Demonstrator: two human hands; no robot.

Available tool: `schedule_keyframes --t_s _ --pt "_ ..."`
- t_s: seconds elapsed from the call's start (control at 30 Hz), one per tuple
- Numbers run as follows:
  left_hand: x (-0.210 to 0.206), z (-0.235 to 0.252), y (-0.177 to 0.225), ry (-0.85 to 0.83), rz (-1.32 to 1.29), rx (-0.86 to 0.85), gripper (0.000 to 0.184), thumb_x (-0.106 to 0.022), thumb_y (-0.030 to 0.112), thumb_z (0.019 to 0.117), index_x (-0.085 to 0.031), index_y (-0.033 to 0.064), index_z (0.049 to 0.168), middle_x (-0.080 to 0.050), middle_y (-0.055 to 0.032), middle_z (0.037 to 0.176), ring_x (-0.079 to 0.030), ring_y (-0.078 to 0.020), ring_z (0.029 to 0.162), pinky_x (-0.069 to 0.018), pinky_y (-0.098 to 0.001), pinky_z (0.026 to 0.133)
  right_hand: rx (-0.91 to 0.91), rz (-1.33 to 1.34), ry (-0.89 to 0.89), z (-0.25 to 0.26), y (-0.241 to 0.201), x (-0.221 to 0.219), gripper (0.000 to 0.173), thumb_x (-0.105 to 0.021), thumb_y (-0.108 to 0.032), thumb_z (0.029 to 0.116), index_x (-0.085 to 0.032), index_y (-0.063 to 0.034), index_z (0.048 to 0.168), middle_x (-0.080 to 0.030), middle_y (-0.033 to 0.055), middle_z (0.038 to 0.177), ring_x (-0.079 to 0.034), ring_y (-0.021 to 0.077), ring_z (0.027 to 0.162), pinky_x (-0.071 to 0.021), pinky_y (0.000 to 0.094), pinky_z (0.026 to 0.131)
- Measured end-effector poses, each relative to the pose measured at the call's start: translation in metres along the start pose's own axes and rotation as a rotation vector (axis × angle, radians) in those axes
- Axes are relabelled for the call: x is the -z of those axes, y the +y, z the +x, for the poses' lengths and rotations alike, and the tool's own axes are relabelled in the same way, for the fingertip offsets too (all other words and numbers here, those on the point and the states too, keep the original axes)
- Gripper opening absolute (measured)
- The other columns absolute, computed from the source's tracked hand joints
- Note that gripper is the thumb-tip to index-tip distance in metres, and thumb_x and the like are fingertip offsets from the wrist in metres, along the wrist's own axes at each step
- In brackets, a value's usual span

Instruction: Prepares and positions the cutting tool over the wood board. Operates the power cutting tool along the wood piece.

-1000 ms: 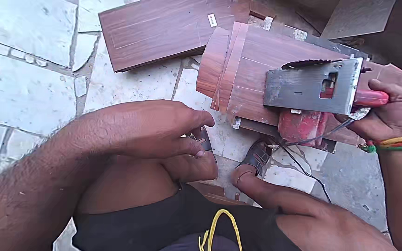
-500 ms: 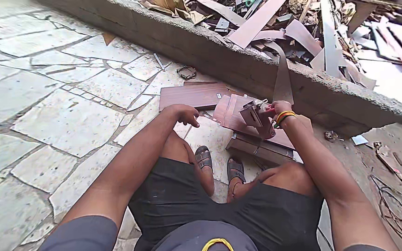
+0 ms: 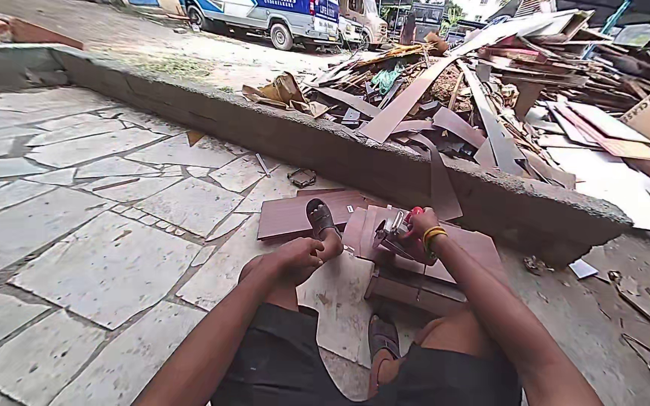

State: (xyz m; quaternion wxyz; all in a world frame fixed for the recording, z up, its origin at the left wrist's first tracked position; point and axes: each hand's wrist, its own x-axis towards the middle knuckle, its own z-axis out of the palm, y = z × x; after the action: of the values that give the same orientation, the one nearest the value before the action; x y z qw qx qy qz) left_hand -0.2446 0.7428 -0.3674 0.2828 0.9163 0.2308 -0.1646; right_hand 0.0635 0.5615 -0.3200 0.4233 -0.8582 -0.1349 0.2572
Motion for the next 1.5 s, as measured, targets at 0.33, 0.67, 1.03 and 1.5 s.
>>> schedule_keyframes --t_s 0.33,0.67,1.03,1.5 --pt "-0.008 0.104 -0.003 0.315 -0.429 0.084 0.031 -0.065 0.035 0.1015 -0.072 0.0144 0.123 -0.074 -0.0104 0.116 -0.07 -0.0283 0.11 -0.0517 -0.0601 0.099 -0.031 0.153 -0.16 -0.019 0.01 -0.048 0.048 -0.066 -0.012 0.0957 -0.045 -0.0046 0.138 -0.064 0.0169 0.091 -0.066 0.0263 0.067 -0.0599 0.044 0.061" --pt "-0.061 0.184 0.004 0.142 -0.463 0.413 0.087 -0.074 0.037 0.0884 -0.033 -0.0069 0.151 -0.055 -0.0352 0.135 -0.062 -0.0494 0.119 -0.0525 -0.067 0.093 -0.084 0.52 -0.366 -0.034 0.027 -0.043 0.043 -0.031 -0.035 0.1137 -0.058 -0.0014 0.107 -0.06 0.0068 0.07 -0.06 0.0149 0.053 -0.0578 0.0319 0.052" --pt "-0.105 0.207 -0.023 0.049 -1.449 0.443 0.069 -0.089 0.017 0.0809 -0.053 -0.0004 0.137 -0.068 -0.0226 0.121 -0.073 -0.0327 0.103 -0.0626 -0.0499 0.088 -0.072 0.693 -0.294 -0.066 0.063 -0.077 0.073 -0.029 -0.072 0.1015 -0.057 -0.0062 0.118 -0.062 0.0038 0.067 -0.06 0.0128 0.048 -0.0554 0.0302 0.043" --pt "-0.108 0.203 -0.004 0.172 -1.187 0.467 0.084 -0.093 0.017 0.0737 -0.045 0.0006 0.14 -0.066 -0.0251 0.118 -0.073 -0.0366 0.098 -0.0626 -0.0548 0.084 -0.207 0.632 -0.119 -0.073 0.055 -0.091 0.069 -0.016 -0.064 0.1074 -0.056 -0.0109 0.09 -0.052 0.0 0.054 -0.053 0.0124 0.038 -0.0493 0.0305 0.035"
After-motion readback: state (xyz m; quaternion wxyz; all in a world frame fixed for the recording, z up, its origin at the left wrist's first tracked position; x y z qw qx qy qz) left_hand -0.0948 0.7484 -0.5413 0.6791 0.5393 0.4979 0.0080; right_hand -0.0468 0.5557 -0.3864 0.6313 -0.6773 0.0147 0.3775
